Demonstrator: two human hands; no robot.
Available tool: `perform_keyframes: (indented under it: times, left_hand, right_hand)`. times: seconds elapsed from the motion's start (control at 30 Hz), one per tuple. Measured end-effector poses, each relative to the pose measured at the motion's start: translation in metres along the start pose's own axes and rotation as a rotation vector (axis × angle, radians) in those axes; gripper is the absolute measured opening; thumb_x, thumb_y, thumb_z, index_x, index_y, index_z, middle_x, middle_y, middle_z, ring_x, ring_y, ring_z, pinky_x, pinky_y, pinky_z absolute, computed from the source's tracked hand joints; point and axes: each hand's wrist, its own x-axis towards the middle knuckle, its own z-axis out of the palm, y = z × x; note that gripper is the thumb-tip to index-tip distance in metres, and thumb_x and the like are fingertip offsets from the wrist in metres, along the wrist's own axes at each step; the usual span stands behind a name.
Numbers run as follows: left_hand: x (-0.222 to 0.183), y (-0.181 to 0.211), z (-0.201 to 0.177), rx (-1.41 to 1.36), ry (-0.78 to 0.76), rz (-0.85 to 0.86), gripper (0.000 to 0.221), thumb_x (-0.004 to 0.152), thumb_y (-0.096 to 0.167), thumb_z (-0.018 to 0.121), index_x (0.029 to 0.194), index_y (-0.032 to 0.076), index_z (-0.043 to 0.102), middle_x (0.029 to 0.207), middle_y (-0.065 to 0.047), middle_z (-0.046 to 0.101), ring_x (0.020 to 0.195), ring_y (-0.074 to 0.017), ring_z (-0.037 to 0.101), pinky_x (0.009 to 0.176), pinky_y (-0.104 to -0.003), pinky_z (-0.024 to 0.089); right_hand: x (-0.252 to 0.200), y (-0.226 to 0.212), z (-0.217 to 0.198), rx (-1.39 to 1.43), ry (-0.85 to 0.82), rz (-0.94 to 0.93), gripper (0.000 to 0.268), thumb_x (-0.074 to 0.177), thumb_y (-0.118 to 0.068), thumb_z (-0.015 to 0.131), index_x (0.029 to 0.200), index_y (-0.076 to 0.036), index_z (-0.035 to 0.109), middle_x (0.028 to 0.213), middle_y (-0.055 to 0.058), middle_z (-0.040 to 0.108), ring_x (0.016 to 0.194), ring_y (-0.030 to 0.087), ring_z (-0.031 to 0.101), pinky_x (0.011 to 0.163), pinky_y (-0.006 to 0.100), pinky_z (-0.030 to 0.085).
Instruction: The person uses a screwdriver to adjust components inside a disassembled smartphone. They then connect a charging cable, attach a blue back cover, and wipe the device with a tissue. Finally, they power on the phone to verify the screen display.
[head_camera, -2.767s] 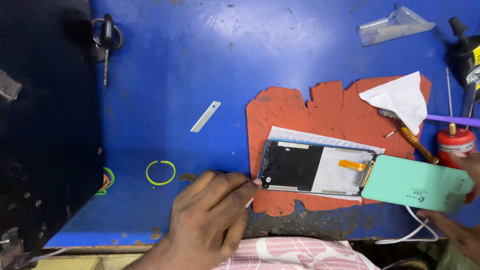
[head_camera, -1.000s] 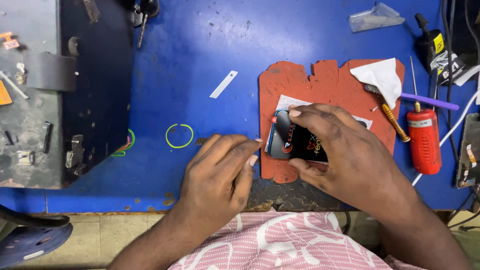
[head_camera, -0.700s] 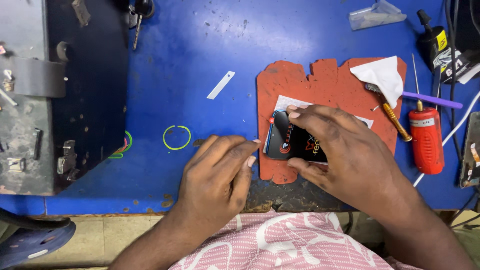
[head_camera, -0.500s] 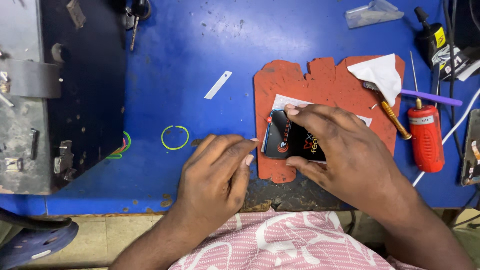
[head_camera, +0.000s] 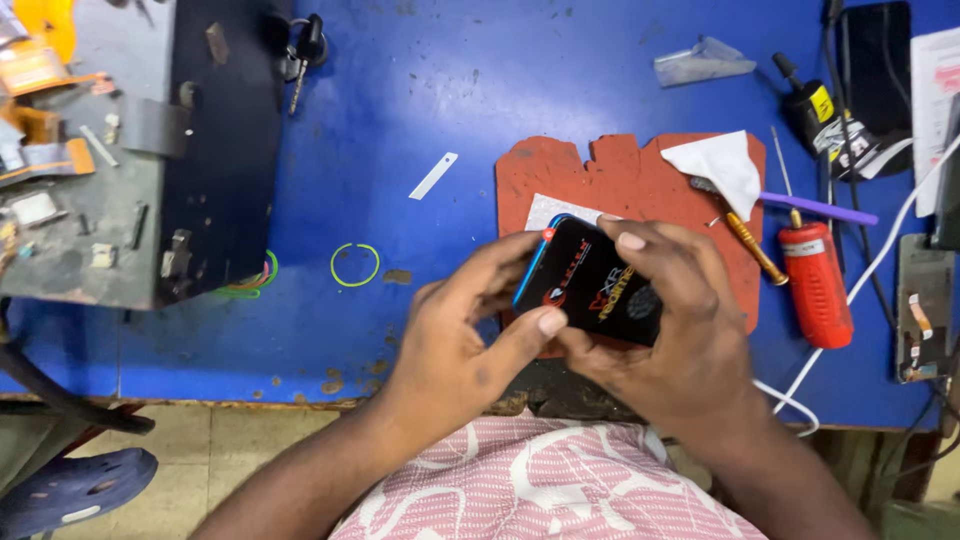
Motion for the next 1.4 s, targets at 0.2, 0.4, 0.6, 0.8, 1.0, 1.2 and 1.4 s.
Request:
perform_keyframes:
  times: [0.2,0.4,0.6,0.8,1.0,1.2,1.4]
  left_hand:
    - [0.01,0.005,0.019,-0.085,0.139,-0.229,0.028,0.101,0.009,0.065,0.127,-0.004,0.069,0.098,-0.006,0.075,0.086,-0.0076,0.067,0.075,-0.027,0.059]
    - [0.018,0.025,0.01,-0.033,-0.015,-0.111,0.027,0.099,0.007,0.065,0.125,-0.001,0.063,0.106,-0.003,0.073,0.097,-0.0047,0.067,0.084,-0.024,0.059]
    - [0.019,0.03,0.014,0.061,0.0,-0.104,0.027,0.098,0.007,0.068,0.124,0.0,0.067,0.103,-0.004,0.076,0.09,-0.0048,0.068,0.078,-0.023,0.061]
    - [0.02,0.027,0.021,0.005,-0.015,-0.102,0.028,0.098,0.006,0.069,0.125,0.0,0.067,0.104,-0.004,0.076,0.091,-0.0044,0.069,0.078,-0.023,0.061]
    - [0.025,0.033,0.028,0.225,0.001,-0.03,0.02,0.1,0.016,0.069,0.112,0.001,0.074,0.091,-0.005,0.079,0.082,-0.0048,0.069,0.07,-0.022,0.06]
    - [0.034,0.039,0.026,-0.122,0.065,-0.171,0.053,0.107,0.041,0.037,0.111,0.004,0.074,0.089,-0.002,0.077,0.08,-0.0063,0.074,0.07,-0.021,0.059]
    - [0.028,0.024,0.043,-0.074,-0.062,-0.055,0.033,0.101,0.017,0.069,0.128,-0.001,0.066,0.109,-0.005,0.073,0.098,-0.0077,0.069,0.084,-0.026,0.061]
  right_hand:
    - [-0.009,-0.019,-0.002,-0.065,0.172,0.059,0.089,0.074,-0.025,0.095,0.137,-0.002,0.037,0.126,0.02,0.064,0.116,0.032,0.064,0.097,0.041,0.057]
    - [-0.036,0.012,-0.008,1.056,-0.044,0.719,0.045,0.092,-0.002,0.072,0.134,0.006,0.059,0.112,0.016,0.075,0.099,0.013,0.072,0.083,0.025,0.059]
    - [-0.055,0.02,0.0,1.122,0.004,0.692,0.028,0.094,0.003,0.071,0.12,0.007,0.064,0.109,0.013,0.075,0.096,0.011,0.07,0.082,0.023,0.057]
    - [-0.059,0.023,-0.005,1.089,0.015,0.668,0.027,0.094,0.002,0.072,0.119,0.007,0.065,0.107,0.013,0.075,0.094,0.01,0.071,0.08,0.022,0.057]
    - [-0.065,0.025,-0.007,1.061,0.004,0.65,0.025,0.095,0.0,0.072,0.118,0.007,0.066,0.106,0.013,0.076,0.093,0.011,0.071,0.079,0.022,0.057]
    - [-0.066,0.026,-0.008,1.054,0.038,0.705,0.026,0.093,-0.001,0.072,0.117,0.006,0.065,0.105,0.013,0.076,0.094,0.012,0.072,0.081,0.024,0.058]
    - [-0.072,0.034,-0.013,1.06,0.077,0.65,0.025,0.096,-0.002,0.071,0.119,0.006,0.065,0.106,0.013,0.075,0.094,0.011,0.071,0.081,0.023,0.057]
